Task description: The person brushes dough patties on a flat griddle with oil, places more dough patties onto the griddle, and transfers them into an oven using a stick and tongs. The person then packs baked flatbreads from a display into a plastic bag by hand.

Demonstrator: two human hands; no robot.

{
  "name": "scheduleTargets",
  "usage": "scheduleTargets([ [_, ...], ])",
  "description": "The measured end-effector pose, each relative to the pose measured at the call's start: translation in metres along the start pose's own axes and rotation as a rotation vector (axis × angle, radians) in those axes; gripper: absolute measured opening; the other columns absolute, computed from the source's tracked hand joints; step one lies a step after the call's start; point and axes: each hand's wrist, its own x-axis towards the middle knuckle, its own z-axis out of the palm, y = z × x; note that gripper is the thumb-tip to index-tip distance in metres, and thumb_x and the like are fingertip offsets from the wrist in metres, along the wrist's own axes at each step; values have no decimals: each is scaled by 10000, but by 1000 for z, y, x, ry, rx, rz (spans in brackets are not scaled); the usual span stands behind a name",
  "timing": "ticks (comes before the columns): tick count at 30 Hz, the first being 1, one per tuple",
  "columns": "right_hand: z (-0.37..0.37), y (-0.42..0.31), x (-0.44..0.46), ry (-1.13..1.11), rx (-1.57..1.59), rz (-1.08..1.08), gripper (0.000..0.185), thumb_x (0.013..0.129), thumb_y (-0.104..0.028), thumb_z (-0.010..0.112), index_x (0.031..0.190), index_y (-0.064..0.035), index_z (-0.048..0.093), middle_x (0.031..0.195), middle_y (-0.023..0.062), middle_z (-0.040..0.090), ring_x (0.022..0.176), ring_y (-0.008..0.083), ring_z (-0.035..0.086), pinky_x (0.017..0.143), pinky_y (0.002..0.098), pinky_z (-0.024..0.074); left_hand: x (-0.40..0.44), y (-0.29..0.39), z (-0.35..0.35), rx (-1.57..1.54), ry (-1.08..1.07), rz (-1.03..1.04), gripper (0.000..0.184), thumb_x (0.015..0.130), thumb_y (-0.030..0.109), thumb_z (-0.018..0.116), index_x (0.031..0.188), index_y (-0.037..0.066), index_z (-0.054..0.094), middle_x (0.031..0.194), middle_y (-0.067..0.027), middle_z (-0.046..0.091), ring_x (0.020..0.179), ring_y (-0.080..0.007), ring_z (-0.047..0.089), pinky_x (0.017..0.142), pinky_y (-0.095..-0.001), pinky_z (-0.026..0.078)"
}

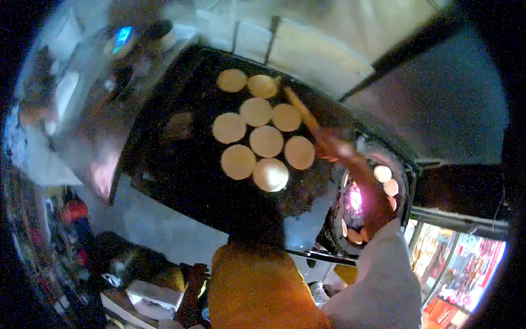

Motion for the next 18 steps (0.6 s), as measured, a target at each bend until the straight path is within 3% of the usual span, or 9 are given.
scheduleTargets([
  [2,-60,16,23,-192,57,215,449,875,-513,597,1034,-94,560,754,70,616,474,145,522,347,301,374,-29,3,9,192,201,-70,398,955,364,461,1153,39,575,1091,-161,616,892,-313,628,673,-440,558],
  [3,-50,-17,23,-210,38,214,449,875,-513,597,1034,-94,560,754,70,616,474,145,522,347,301,374,-36,4,13,207,243,-93,394,955,364,458,1147,41,577,1076,-161,618,874,-316,628,666,-441,555],
  [7,15,-95,18,112,555,293,396,872,-426,633,1046,-72,596,789,113,622,723,227,637,589,311,525,-62,10,18,248,352,-192,383,954,366,448,1126,52,587,1019,-160,626,801,-331,629,639,-447,546],
  [8,17,-87,38,51,-220,-86,389,867,-401,648,1069,-72,595,802,119,623,793,227,639,658,308,528,-65,14,20,253,370,-214,381,954,366,445,1121,55,589,1004,-160,628,783,-335,629,632,-449,544],
  [10,27,-75,69,-12,-975,-467,386,862,-375,663,1091,-73,593,815,125,625,863,227,640,727,306,531,-65,24,24,260,402,-256,377,954,367,440,1110,61,594,976,-159,632,747,-342,629,618,-452,539],
  [13,21,-62,76,-115,-823,-190,358,843,-334,692,1089,-90,603,793,110,633,756,177,645,644,278,525,-41,42,44,336,420,-234,376,950,379,445,1097,68,596,951,-148,636,712,-328,628,598,-437,533],
  [14,10,-56,65,-193,-426,-108,356,846,-329,691,1085,-82,604,785,92,642,709,166,640,607,273,519,-30,46,53,394,412,-192,380,946,392,455,1094,69,593,955,-136,636,713,-307,625,592,-420,531],
  [17,-29,-13,12,-30,255,-27,387,911,-390,594,1104,-55,600,799,49,677,618,164,633,534,283,511,-13,47,58,625,326,-94,404,932,440,496,1084,75,580,972,-92,637,717,-221,617,568,-350,524],
  [18,-53,-6,-24,51,337,-2,390,906,-390,596,1110,-57,598,816,58,675,637,178,632,550,298,511,9,52,38,575,294,-220,399,923,432,512,1076,70,580,975,-101,636,720,-233,622,562,-352,522],
])
